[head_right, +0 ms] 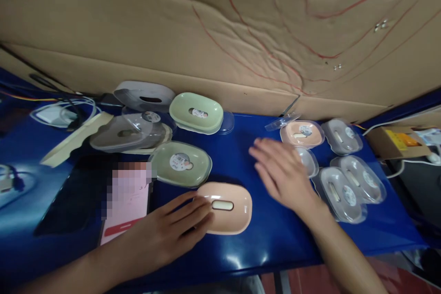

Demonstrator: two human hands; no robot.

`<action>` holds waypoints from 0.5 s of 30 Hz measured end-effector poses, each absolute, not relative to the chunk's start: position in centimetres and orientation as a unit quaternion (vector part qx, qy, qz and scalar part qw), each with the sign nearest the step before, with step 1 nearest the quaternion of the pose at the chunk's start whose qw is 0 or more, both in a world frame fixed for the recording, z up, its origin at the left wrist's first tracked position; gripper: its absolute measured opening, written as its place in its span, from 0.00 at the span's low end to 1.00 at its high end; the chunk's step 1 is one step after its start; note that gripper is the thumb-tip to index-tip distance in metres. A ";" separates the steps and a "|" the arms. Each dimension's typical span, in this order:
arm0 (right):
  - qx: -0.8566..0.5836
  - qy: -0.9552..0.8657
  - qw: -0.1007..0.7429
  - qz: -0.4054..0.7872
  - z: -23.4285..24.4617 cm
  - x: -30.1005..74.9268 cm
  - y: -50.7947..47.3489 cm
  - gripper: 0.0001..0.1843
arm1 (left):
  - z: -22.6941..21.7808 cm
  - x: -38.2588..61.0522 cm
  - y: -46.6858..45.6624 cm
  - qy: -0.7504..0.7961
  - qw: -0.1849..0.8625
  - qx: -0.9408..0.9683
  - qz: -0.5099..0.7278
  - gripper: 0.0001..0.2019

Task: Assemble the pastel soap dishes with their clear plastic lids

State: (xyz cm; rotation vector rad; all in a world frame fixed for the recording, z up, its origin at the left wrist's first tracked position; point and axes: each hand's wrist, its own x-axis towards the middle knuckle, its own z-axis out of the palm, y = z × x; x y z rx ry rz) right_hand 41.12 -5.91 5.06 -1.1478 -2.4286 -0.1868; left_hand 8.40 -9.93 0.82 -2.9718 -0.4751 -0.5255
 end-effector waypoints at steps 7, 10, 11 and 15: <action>-0.555 -0.801 0.148 -0.167 4.2 45.5 0.6 0.32 | 1.1 8.4 -10.4 -0.148 0.041 -0.975 -0.160 0.15; -0.548 -0.804 0.165 -0.162 3.6 46.2 2.6 0.22 | 1.3 8.6 -10.6 -0.153 0.034 -0.976 -0.152 0.13; -0.544 -0.805 0.173 -0.161 3.7 46.1 2.8 0.19 | 1.4 8.6 -10.6 -0.153 0.034 -0.976 -0.151 0.12; -0.534 -0.793 0.247 -0.159 5.5 44.5 0.6 0.15 | 1.3 8.6 -10.3 -0.145 0.032 -0.976 -0.159 0.10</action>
